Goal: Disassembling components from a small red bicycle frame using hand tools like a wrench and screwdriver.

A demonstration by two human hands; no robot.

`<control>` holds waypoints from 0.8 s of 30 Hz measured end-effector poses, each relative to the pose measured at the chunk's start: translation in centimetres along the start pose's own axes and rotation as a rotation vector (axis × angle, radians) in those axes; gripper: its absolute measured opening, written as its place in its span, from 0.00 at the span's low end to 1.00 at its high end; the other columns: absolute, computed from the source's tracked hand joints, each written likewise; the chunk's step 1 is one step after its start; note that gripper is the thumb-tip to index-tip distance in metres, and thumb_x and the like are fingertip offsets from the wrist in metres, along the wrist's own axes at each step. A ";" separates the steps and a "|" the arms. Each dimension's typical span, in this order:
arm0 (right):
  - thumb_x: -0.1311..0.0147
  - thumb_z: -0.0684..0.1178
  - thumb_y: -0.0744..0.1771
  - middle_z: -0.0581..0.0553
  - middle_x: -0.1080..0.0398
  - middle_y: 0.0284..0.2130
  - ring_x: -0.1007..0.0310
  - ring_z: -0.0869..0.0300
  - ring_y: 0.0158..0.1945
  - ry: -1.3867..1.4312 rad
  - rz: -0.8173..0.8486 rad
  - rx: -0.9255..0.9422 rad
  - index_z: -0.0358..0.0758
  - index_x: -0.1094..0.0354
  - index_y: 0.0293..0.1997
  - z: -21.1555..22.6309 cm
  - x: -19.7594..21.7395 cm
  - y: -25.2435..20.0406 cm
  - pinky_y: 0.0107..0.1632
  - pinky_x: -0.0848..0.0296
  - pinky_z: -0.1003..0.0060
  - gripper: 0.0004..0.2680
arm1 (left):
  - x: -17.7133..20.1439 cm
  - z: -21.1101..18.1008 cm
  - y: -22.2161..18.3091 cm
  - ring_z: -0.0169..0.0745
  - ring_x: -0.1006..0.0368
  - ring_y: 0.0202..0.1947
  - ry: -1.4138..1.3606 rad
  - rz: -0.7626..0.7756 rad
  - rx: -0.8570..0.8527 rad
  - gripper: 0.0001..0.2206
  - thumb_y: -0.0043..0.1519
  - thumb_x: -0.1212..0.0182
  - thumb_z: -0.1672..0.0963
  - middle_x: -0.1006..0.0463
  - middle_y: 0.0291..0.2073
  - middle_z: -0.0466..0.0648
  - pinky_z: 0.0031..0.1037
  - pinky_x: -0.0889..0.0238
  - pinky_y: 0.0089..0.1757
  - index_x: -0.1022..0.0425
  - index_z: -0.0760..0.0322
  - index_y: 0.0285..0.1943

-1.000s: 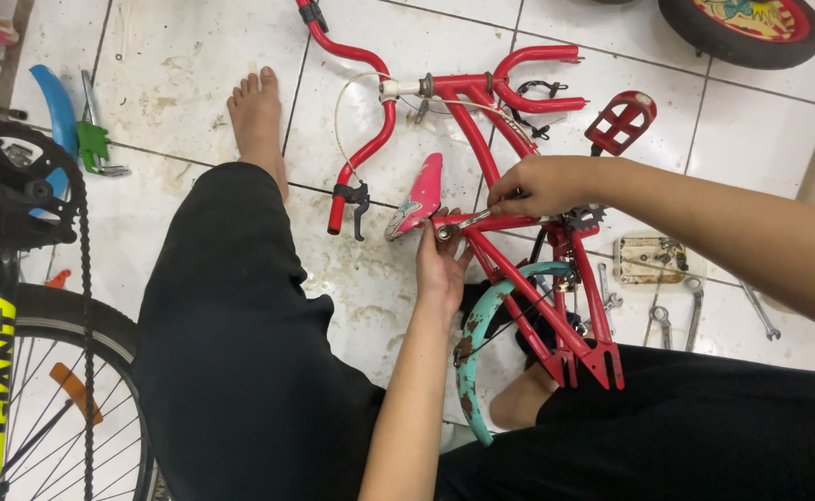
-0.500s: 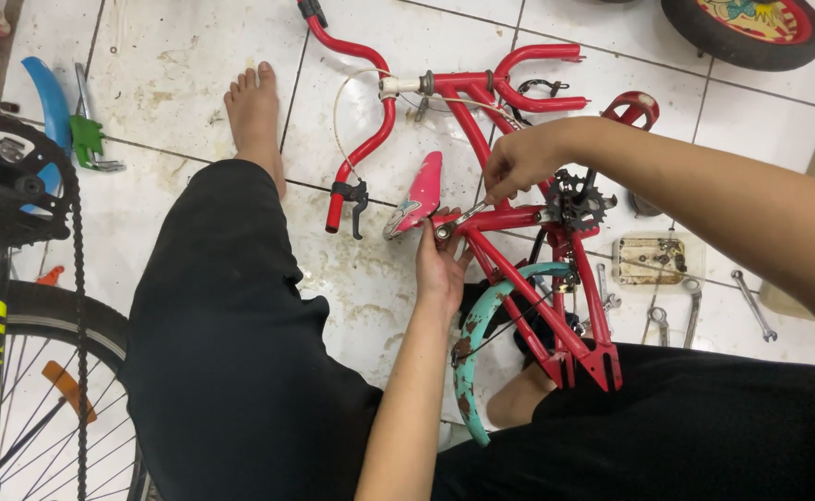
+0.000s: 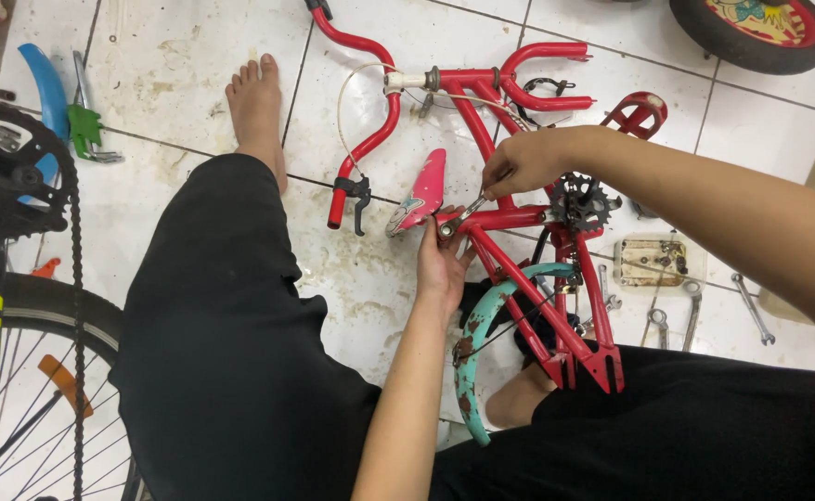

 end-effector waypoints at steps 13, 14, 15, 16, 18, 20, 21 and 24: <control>0.47 0.62 0.67 0.49 0.20 0.48 0.27 0.50 0.61 -0.229 -0.058 0.037 0.57 0.23 0.54 -0.2 0.6 2.6 0.70 0.57 0.39 0.13 | -1.0 -0.1 -0.9 0.39 0.23 0.45 0.125 0.001 -0.082 0.21 0.66 0.47 0.39 0.27 0.43 0.42 0.32 0.30 0.45 0.32 0.49 0.54; 0.47 0.62 0.67 0.49 0.20 0.48 0.27 0.50 0.61 -0.226 -0.058 0.037 0.57 0.23 0.54 0.0 0.4 2.3 0.70 0.57 0.39 0.13 | -0.6 0.3 -0.7 0.39 0.23 0.45 0.128 0.000 -0.080 0.21 0.66 0.47 0.39 0.27 0.43 0.42 0.32 0.30 0.45 0.32 0.49 0.54; 0.48 0.63 0.67 0.50 0.21 0.50 0.28 0.50 0.62 -0.236 -0.034 0.017 0.57 0.24 0.55 0.1 0.4 2.1 0.71 0.57 0.39 0.14 | -0.3 0.5 -0.3 0.42 0.23 0.45 0.171 -0.009 -0.119 0.21 0.67 0.48 0.40 0.27 0.44 0.44 0.33 0.28 0.45 0.32 0.52 0.55; 0.49 0.63 0.67 0.50 0.21 0.51 0.29 0.51 0.63 -0.246 -0.011 -0.003 0.57 0.24 0.56 0.3 0.4 1.8 0.72 0.56 0.39 0.15 | 0.0 0.8 0.0 0.45 0.22 0.45 0.214 -0.018 -0.158 0.21 0.68 0.50 0.40 0.27 0.44 0.46 0.34 0.27 0.44 0.32 0.54 0.55; 0.49 0.64 0.67 0.52 0.21 0.50 0.29 0.52 0.63 -0.248 -0.074 0.031 0.58 0.24 0.54 -1.3 -0.5 2.7 0.72 0.56 0.39 0.14 | 0.6 1.4 0.9 0.44 0.21 0.43 0.271 -0.027 -0.205 0.21 0.69 0.51 0.41 0.26 0.43 0.46 0.33 0.26 0.43 0.31 0.55 0.54; 0.49 0.66 0.67 0.53 0.21 0.49 0.29 0.53 0.64 -0.256 -0.130 0.073 0.59 0.24 0.53 -1.9 -1.3 2.8 0.72 0.56 0.38 0.14 | 1.2 2.0 1.0 0.44 0.20 0.41 0.321 -0.048 -0.256 0.20 0.70 0.53 0.41 0.24 0.42 0.47 0.32 0.25 0.43 0.30 0.55 0.53; 0.48 0.67 0.67 0.49 0.22 0.49 0.30 0.51 0.64 -0.351 -0.246 0.115 0.58 0.23 0.51 -2.0 -1.3 2.4 0.70 0.49 0.39 0.15 | 1.3 2.0 1.1 0.44 0.19 0.42 0.356 -0.053 -0.294 0.20 0.71 0.53 0.42 0.23 0.42 0.47 0.34 0.25 0.43 0.29 0.56 0.52; 0.44 0.58 0.66 0.32 0.30 0.55 0.34 0.39 0.64 -0.284 -0.521 0.222 0.46 0.34 0.61 0.5 -1.3 -1.0 0.65 0.39 0.37 0.18 | 0.8 2.1 1.2 0.44 0.20 0.40 0.374 -0.050 -0.343 0.18 0.72 0.54 0.44 0.23 0.41 0.46 0.34 0.25 0.42 0.29 0.57 0.50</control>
Point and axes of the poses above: each hand's wrist, its own y-axis towards the middle knuckle, its own x-axis out of the back of the hand, z = x × y, the point moved 1 cm from there along y, towards the middle knuckle
